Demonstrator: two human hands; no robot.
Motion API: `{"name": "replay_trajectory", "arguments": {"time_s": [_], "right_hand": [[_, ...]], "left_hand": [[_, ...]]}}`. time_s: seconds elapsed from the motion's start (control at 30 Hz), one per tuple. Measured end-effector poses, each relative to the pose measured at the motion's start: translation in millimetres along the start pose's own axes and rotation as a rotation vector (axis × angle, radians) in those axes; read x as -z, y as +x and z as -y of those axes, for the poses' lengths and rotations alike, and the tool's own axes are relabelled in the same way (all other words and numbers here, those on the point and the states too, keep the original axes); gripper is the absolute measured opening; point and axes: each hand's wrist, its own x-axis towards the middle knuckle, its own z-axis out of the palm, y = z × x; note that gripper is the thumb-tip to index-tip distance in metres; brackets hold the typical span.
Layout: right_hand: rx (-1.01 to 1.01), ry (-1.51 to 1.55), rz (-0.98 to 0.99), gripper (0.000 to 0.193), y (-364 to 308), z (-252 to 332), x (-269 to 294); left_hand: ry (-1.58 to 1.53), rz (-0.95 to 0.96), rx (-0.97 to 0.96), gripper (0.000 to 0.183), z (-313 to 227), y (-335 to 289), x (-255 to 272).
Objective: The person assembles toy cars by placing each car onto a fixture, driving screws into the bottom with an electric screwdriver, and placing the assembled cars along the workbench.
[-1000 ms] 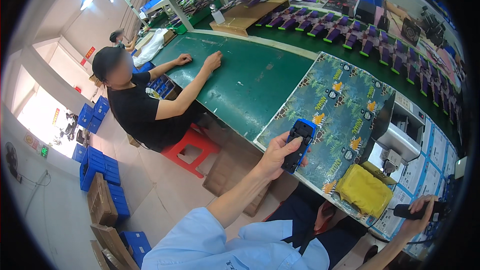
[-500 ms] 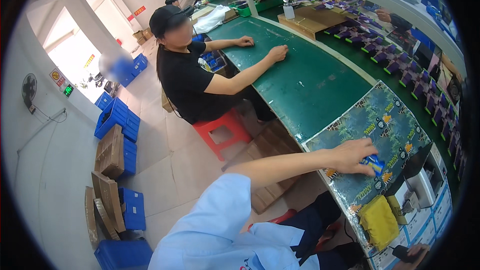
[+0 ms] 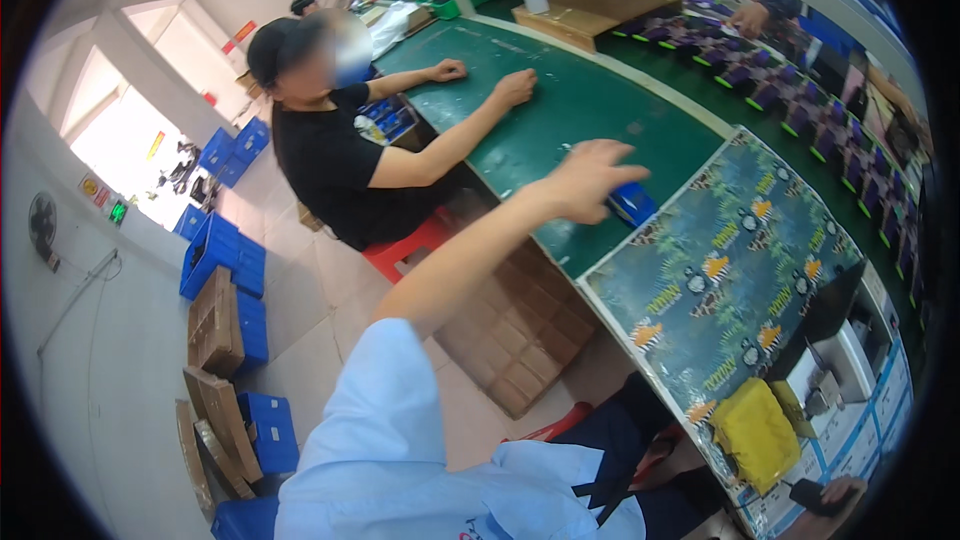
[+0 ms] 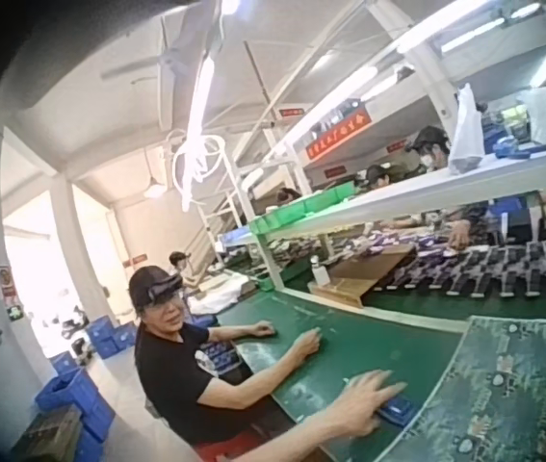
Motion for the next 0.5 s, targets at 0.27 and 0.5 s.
{"name": "replay_trajectory", "arguments": {"time_s": [0.27, 0.5], "right_hand": [[0.213, -0.293, -0.319, 0.013, -26.4, -2.9, -22.9], [0.382, -0.175, 0.026, 0.036, -64.5, 59.2, -84.4]], "left_hand": [[-0.589, -0.433, -0.061, 0.032, -118.5, -32.9, -9.5], [-0.816, -0.327, -0.559, 0.032, -315.8, 11.0, 29.7]]}}
